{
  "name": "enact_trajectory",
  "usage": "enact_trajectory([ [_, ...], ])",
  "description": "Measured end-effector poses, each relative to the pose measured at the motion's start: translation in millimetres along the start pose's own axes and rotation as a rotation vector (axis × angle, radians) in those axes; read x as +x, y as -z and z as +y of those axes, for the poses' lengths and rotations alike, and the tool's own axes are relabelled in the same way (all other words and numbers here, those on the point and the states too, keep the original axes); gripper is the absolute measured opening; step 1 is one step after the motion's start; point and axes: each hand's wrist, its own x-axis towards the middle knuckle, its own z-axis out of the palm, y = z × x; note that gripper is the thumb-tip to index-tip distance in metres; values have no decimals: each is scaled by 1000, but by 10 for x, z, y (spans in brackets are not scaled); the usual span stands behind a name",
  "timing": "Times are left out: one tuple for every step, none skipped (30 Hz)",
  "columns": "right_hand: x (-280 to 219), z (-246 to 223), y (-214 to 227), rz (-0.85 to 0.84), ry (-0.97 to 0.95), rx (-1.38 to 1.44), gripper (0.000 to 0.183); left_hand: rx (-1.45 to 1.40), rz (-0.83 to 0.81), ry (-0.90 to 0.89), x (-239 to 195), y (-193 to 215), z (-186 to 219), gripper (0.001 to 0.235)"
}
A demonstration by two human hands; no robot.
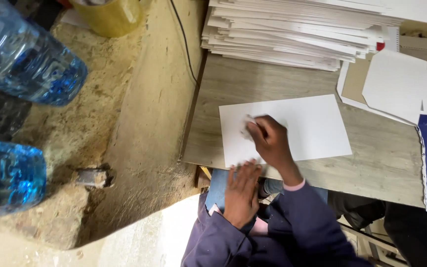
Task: Manually assembling folders by applying adhesive, folding edges, and smoothing surfaces with a cloth.
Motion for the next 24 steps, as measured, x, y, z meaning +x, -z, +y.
enact_trajectory([
  [75, 192, -139, 13, -4, -7, 30, -6, -6, -12, 14, -52, -106, 60],
  [147, 388, -262, -211, 52, -65, 24, 161, 8, 81, 28, -112, -199, 58],
  [225, 583, -385, -435, 106, -122, 21, 328, 23, 174, 47, -167, -295, 70],
  [119, 742, -604, -426, 118, -129, 21, 330, 36, 164, -2, -231, -394, 70],
  [27, 910, -834, -511, 150, -237, 22, 358, 40, 133, -44, -295, -508, 69],
  [-140, 1069, -1091, -605, 171, -337, 29, 387, 31, 114, -159, -344, -597, 69],
  [90, 1206, -1182, -606, 172, -335, 29, 389, 31, 116, -63, -333, -624, 69],
  [210, 1325, -1269, -562, 114, -421, 12, 402, 31, 145, -54, -324, -581, 69],
  [317, 1440, -1360, -518, 58, -507, 18, 416, 31, 175, -52, -312, -532, 70],
  [561, 1516, -1349, -527, 66, -502, 18, 420, 35, 186, -63, -292, -527, 70],
  [795, 1580, -1329, -445, -51, -493, 12, 414, 23, 193, -81, -271, -502, 72],
  [1077, 1654, -1279, -345, -169, -485, 27, 408, 12, 183, -55, -250, -509, 74],
  [1191, 1703, -1257, -336, -165, -484, 27, 412, 16, 175, -9, -254, -543, 74],
  [1232, 1745, -1249, -279, -174, -478, 24, 380, 18, 189, -20, -254, -535, 75],
  [1272, 1783, -1246, -221, -184, -472, 22, 348, 19, 203, -34, -249, -530, 76],
  [1114, 1804, -1243, -220, -180, -476, 22, 345, 25, 202, -18, -184, -492, 76],
  [956, 1820, -1238, -205, -94, -375, 12, 195, 29, 263, -4, -112, -449, 82],
  [894, 1843, -1223, -186, 7, -275, 6, 45, 46, 316, 75, -58, -436, 88],
  [715, 1714, -1117, -181, 25, -282, 6, 45, 63, 307, 129, -26, -512, 88],
  [440, 1590, -1030, -348, -105, 161, 7, 52, 133, 330, 119, 20, -568, 90],
  [164, 1487, -940, -506, -233, 608, 10, 58, 202, 353, 115, 47, -626, 98],
  [16, 1148, -776, -500, -250, 608, 10, 51, 186, 356, 67, -24, -848, 98],
  [-124, 811, -610, -553, -200, 581, 10, 122, 208, 357, 16, -106, -1066, 66],
  [-226, 469, -465, -601, -143, 554, 15, 196, 232, 348, -10, -177, -1313, 57],
])
